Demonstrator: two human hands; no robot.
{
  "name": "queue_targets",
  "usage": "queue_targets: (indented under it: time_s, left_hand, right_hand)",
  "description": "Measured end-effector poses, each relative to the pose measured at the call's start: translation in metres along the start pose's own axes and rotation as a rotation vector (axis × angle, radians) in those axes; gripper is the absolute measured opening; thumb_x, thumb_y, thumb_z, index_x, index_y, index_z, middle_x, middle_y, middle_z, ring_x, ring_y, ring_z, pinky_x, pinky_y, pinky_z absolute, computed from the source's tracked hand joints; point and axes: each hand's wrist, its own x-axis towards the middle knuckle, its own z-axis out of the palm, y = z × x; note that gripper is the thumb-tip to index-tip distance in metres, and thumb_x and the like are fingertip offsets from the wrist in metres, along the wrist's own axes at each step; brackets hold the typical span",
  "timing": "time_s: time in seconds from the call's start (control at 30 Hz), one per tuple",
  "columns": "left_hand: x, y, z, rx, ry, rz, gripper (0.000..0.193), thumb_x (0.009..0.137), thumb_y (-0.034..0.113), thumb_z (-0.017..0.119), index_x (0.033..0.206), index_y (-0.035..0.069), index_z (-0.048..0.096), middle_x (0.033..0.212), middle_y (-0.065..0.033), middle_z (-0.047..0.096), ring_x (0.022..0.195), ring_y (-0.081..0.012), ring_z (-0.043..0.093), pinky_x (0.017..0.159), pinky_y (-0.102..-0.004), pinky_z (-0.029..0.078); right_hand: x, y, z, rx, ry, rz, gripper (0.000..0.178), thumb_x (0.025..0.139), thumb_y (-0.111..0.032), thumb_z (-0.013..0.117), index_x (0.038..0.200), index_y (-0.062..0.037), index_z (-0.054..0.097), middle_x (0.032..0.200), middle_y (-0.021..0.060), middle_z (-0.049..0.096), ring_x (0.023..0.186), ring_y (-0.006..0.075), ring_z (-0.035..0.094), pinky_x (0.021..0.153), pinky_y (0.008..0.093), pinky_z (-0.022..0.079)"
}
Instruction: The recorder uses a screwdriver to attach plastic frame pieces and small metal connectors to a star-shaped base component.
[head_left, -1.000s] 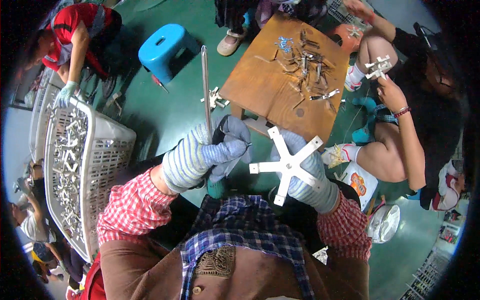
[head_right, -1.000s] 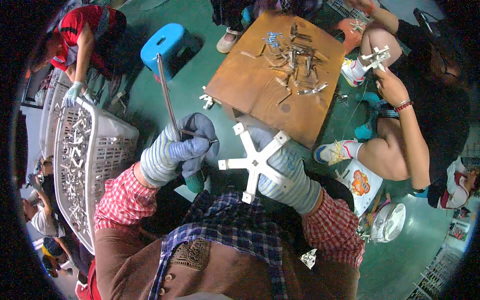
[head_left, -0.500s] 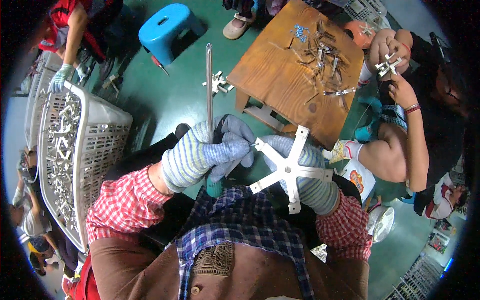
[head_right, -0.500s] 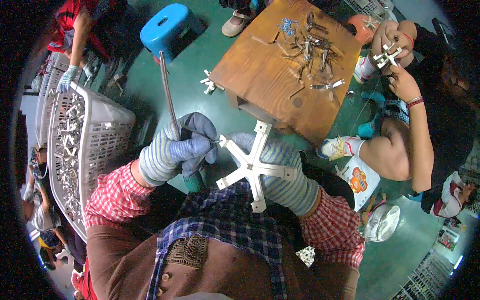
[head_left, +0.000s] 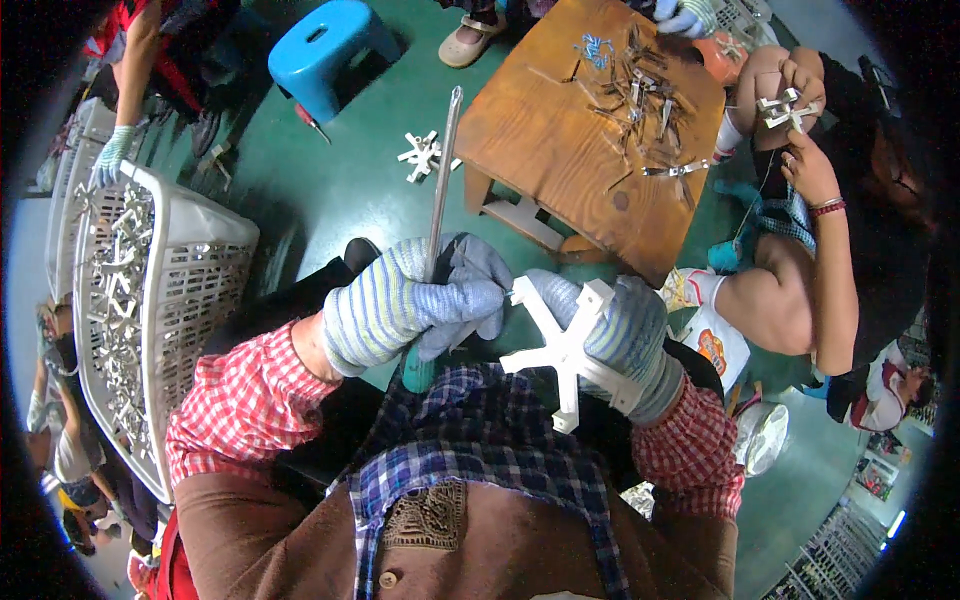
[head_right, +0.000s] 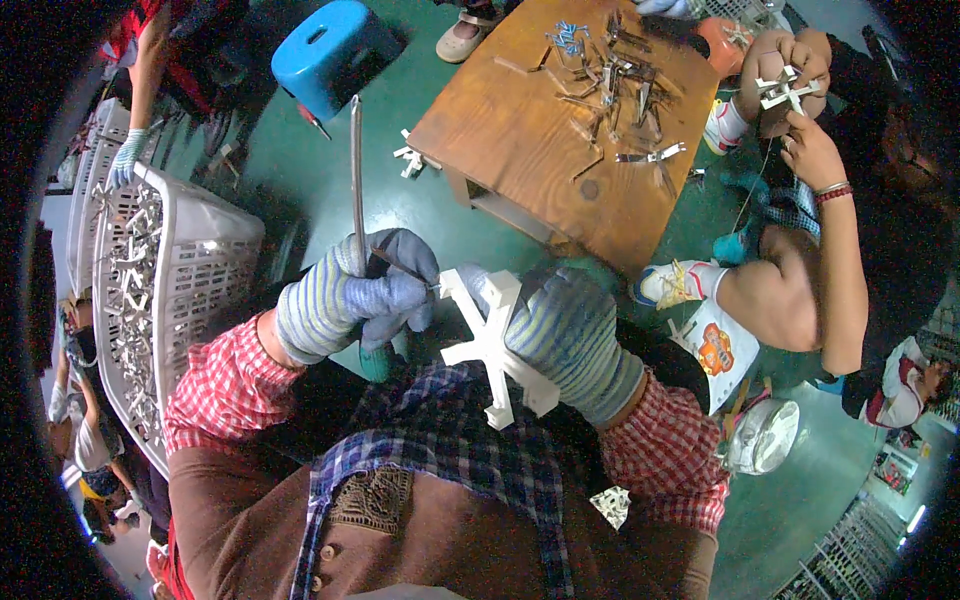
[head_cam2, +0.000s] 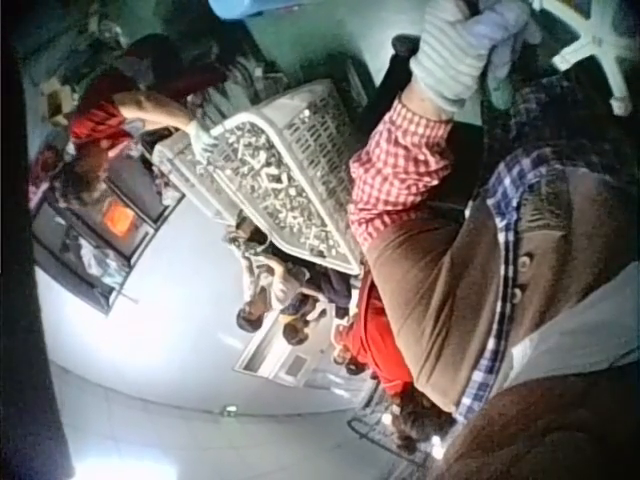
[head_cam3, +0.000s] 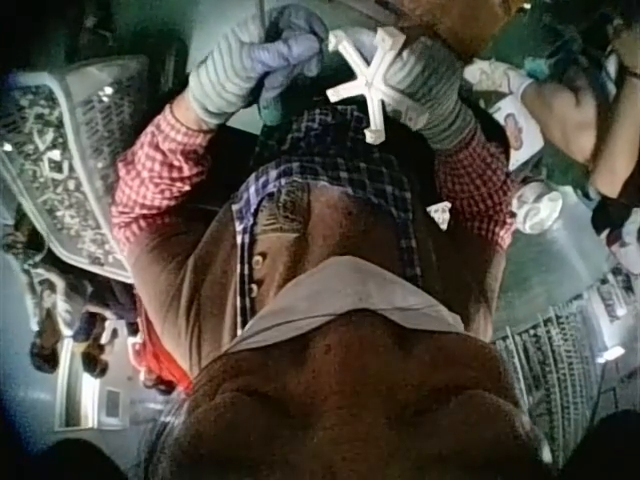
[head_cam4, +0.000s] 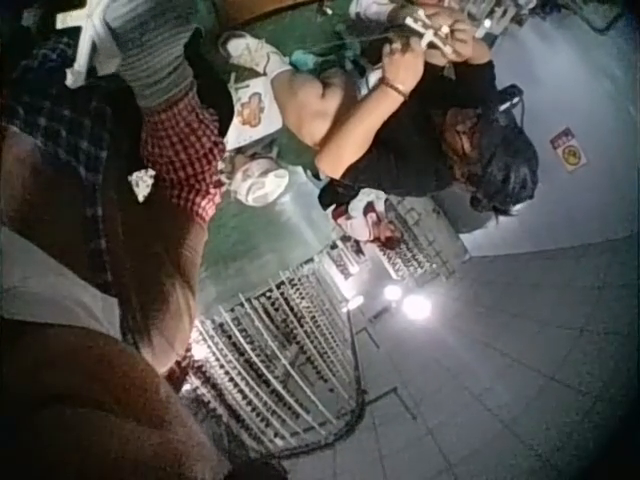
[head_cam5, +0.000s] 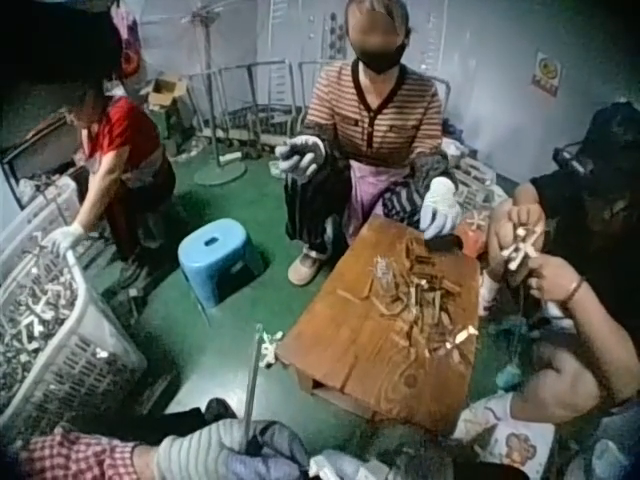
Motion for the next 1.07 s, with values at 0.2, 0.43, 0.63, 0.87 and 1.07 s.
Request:
queue_targets:
  time_s: [0.2,0.43,0.63,0.87,1.07]
  left_hand:
    - [0.002,-0.004,0.002,-0.028,0.013,-0.022,0.022,0.09,0.017,0.065,0.104,0.001,0.061,0.074,-0.0037,0.064,0.049,-0.0049,0.049,0.046,-0.0191,0.037]
    - [-0.001,-0.009,-0.006,0.078,-0.042,-0.032,0.02,0.088,0.015,0.067,0.102,0.002,0.062,0.073,-0.0016,0.063,0.051,-0.0042,0.049,0.046,-0.019,0.038]
    - [0.004,-0.016,-0.007,0.229,-0.034,-0.041,0.015,0.085,0.017,0.071,0.091,0.005,0.066,0.069,0.0017,0.061,0.055,-0.0041,0.05,0.048,-0.0204,0.039]
    - [0.007,-0.007,-0.011,0.246,-0.176,-0.079,0.014,0.084,0.015,0.072,0.09,0.004,0.066,0.069,0.0006,0.061,0.059,-0.005,0.052,0.053,-0.0227,0.042]
    - [0.01,-0.014,-0.02,0.349,-0.312,-0.007,0.015,0.086,0.016,0.071,0.094,0.004,0.066,0.07,-0.0008,0.061,0.062,-0.0067,0.053,0.058,-0.0225,0.044]
  right_hand:
    - [-0.002,0.003,0.031,-0.375,0.401,0.03,0.032,0.079,-0.024,0.06,0.097,0.0018,0.053,0.094,0.018,0.055,0.081,0.0335,0.055,0.068,0.048,0.046]
    - [0.006,-0.011,0.0,-0.413,0.596,-0.04,0.029,0.078,-0.023,0.06,0.089,0.0024,0.054,0.081,0.0184,0.052,0.072,0.0358,0.053,0.062,0.049,0.044]
    - [0.0,-0.008,-0.01,-0.167,0.232,-0.1,0.056,0.078,-0.051,0.061,0.123,-0.0179,0.063,0.092,0.005,0.061,0.078,0.0253,0.057,0.063,0.0419,0.042]
    - [0.008,-0.015,-0.013,0.347,-0.007,-0.106,0.054,0.088,-0.044,0.053,0.13,-0.0111,0.052,0.11,0.0069,0.062,0.094,0.0219,0.06,0.077,0.0389,0.046]
    - [0.0,-0.021,-0.007,1.866,-0.108,0.294,0.073,0.085,-0.037,0.068,0.135,0.009,0.039,0.13,0.0264,0.052,0.117,0.0261,0.057,0.085,0.0294,0.054]
